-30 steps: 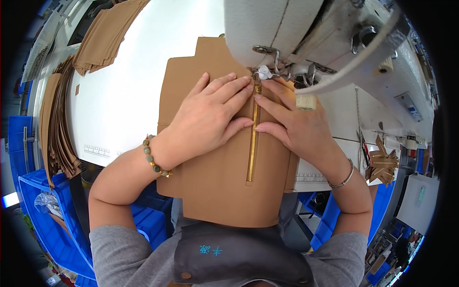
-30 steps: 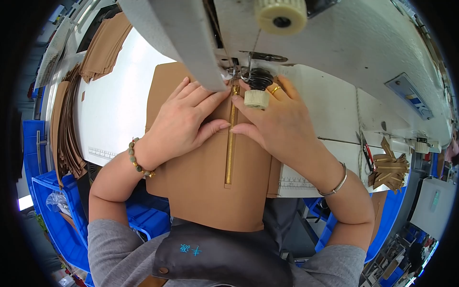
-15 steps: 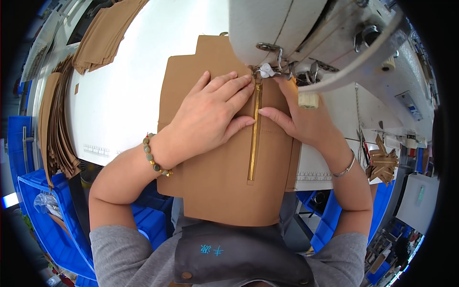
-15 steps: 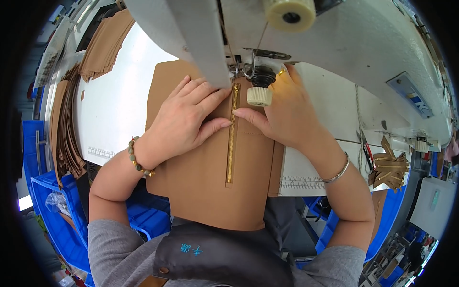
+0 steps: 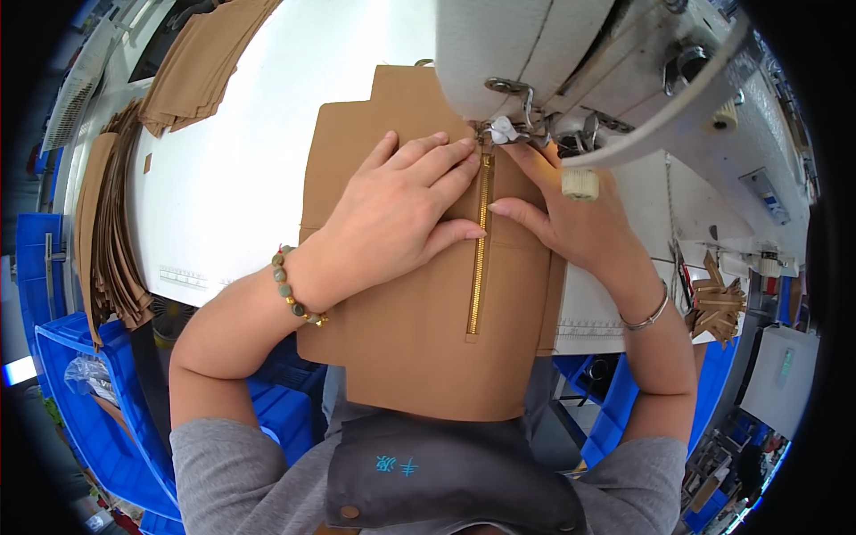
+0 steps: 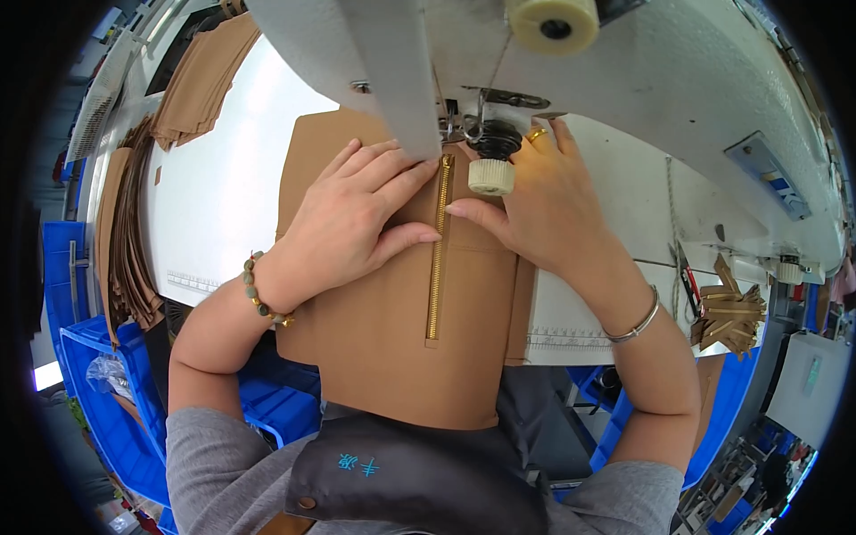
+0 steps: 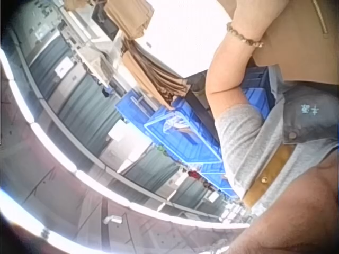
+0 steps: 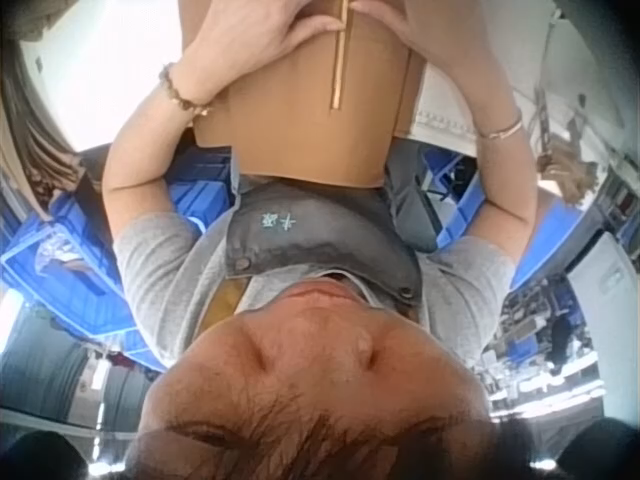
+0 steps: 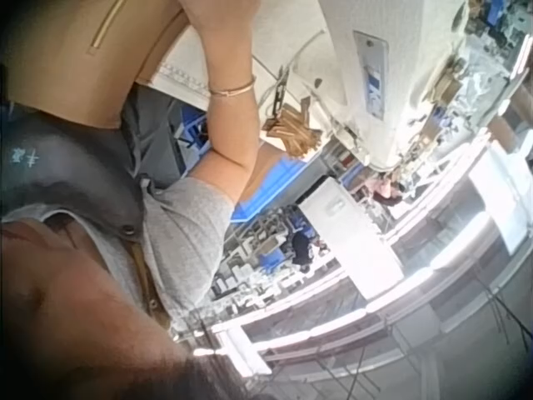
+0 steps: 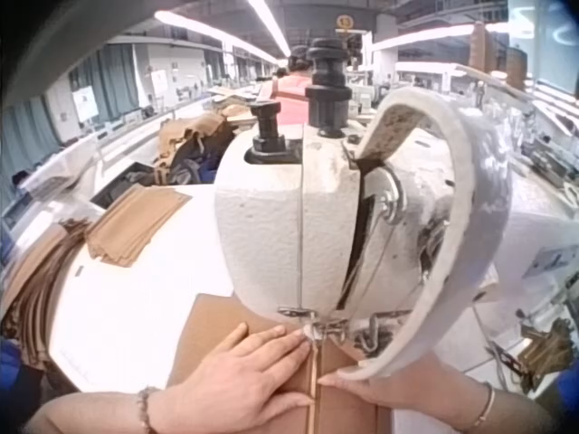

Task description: Sewing a zipper onto leather panels using an industrial sewing machine.

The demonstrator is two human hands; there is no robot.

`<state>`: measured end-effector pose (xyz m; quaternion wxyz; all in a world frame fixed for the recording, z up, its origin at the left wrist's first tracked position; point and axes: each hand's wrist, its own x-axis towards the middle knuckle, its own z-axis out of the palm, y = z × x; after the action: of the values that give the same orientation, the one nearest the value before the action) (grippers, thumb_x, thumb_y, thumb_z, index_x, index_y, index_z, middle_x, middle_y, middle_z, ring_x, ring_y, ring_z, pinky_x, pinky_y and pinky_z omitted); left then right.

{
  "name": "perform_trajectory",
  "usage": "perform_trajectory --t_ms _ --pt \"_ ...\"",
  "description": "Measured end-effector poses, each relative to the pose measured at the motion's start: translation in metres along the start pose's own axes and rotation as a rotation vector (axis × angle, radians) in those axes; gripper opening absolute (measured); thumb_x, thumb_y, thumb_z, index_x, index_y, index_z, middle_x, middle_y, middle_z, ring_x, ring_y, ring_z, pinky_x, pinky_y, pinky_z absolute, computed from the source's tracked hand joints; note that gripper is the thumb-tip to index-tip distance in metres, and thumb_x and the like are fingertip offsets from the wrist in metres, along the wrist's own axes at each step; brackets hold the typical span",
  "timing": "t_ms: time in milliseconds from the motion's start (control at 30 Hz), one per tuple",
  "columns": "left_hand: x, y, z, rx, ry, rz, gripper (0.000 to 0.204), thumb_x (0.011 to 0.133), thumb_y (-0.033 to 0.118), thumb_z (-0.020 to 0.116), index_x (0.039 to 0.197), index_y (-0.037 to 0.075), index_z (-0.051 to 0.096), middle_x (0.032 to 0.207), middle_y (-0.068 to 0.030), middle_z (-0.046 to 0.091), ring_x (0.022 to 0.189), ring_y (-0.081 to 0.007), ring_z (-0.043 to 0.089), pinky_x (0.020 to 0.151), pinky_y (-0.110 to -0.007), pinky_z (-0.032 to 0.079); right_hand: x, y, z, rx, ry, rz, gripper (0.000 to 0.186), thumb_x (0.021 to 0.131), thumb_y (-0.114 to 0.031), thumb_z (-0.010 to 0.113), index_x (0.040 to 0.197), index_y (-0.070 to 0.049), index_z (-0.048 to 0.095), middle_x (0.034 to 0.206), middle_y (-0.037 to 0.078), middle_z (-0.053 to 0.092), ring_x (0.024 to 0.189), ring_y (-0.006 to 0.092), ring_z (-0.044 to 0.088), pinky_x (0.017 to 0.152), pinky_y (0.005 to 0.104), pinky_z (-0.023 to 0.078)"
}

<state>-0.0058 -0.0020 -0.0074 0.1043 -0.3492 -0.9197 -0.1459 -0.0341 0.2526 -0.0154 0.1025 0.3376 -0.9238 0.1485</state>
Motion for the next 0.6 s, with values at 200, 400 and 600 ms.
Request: perform_trajectory --t_ms 200,400,600 --pt "0.0016 -0.001 -0.0005 0.009 0.002 0.011 0.066 0.092 0.049 0.073 0.14 0.005 0.063 0.134 -0.0122 0.065 0.129 -0.0343 0.058 0.113 -0.056 0.045 -0.001 0.0003 0.0018 0.0 0.065 0.023 0.058 0.089 -0.062 0.071 0.11 -0.009 0.08 0.096 0.017 0.071 0.109 0.0395 0.063 0.114 0.0584 0.041" --pt "0.0039 -0.001 -0.004 -0.024 -0.019 0.009 0.068 0.091 0.048 0.075 0.14 0.003 0.063 0.135 -0.0124 0.065 0.127 -0.034 0.059 0.113 -0.055 0.045 -0.0019 -0.0009 0.0003 -0.081 0.06 -0.014 0.055 0.089 -0.062 0.07 0.114 -0.013 0.08 0.109 0.02 0.071 0.121 0.0427 0.061 0.114 0.0584 0.041" --pt "0.0052 -0.0022 -0.0047 -0.024 0.008 0.031 0.069 0.088 0.046 0.078 0.139 0.001 0.064 0.143 -0.0127 0.063 0.126 -0.0345 0.06 0.113 -0.046 0.046 -0.001 -0.0049 -0.0028 -0.054 0.05 0.017 0.054 0.09 -0.057 0.071 0.114 -0.01 0.078 0.117 0.019 0.069 0.127 0.0426 0.057 0.115 0.0573 0.04"
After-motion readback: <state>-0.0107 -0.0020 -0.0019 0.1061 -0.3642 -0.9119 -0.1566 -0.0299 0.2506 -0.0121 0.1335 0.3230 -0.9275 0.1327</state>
